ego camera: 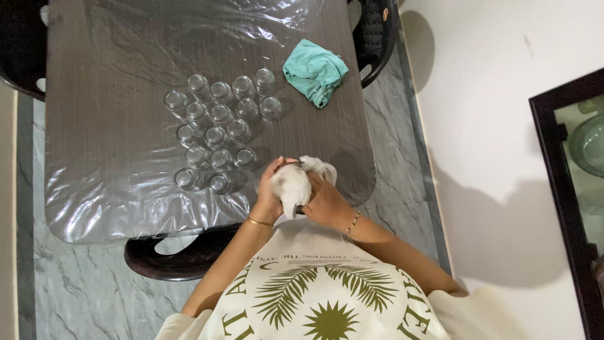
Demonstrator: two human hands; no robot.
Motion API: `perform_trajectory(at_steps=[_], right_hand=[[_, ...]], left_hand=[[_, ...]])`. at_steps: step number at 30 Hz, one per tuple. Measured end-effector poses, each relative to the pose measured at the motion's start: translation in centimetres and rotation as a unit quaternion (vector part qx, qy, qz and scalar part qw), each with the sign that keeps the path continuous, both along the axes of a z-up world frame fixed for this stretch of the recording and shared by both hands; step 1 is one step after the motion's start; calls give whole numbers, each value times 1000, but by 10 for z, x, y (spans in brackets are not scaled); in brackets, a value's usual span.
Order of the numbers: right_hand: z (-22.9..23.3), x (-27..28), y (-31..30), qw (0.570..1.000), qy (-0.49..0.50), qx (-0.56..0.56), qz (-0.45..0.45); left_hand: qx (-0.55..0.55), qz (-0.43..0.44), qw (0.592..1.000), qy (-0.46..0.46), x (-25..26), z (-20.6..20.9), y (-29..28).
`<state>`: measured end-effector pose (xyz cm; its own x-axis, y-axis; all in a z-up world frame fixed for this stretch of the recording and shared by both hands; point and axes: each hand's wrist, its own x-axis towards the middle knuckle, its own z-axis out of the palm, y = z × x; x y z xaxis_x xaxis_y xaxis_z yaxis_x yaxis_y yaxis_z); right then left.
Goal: The person wipes multiple small clear glasses with a white cloth on a table covered with a plastic sheet. They handle the glasses one at a time, wiping each and placing them in a separate pile.
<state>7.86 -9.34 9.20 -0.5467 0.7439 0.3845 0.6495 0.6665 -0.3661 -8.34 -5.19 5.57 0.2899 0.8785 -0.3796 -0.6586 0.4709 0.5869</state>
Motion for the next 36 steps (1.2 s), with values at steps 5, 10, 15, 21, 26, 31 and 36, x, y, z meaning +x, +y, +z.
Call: perform_trajectory(at_steps=[5, 10, 15, 21, 26, 31, 36], right_hand=[[2, 0, 0, 974, 194, -46, -108], [-10, -1, 7, 788, 467, -321, -240], [1, 8, 12, 394, 756, -461, -247], [1, 40, 18, 697, 594, -359, -181], [0, 13, -15, 725, 490, -483, -26], [-42, 9, -50, 624, 522, -576, -79], [-117, 22, -69, 478, 538, -679, -143]], left_hand=[[60, -134, 989, 14, 2, -8, -18], [115, -197, 969, 92, 1, -25, -30], [141, -182, 970, 80, -7, 3, -52], [221, -46, 955, 193, -17, 22, -79], [241, -22, 934, 265, -18, 25, -100], [250, -18, 880, 402, -11, 32, -127], [360, 15, 734, 576, -9, 48, -135]])
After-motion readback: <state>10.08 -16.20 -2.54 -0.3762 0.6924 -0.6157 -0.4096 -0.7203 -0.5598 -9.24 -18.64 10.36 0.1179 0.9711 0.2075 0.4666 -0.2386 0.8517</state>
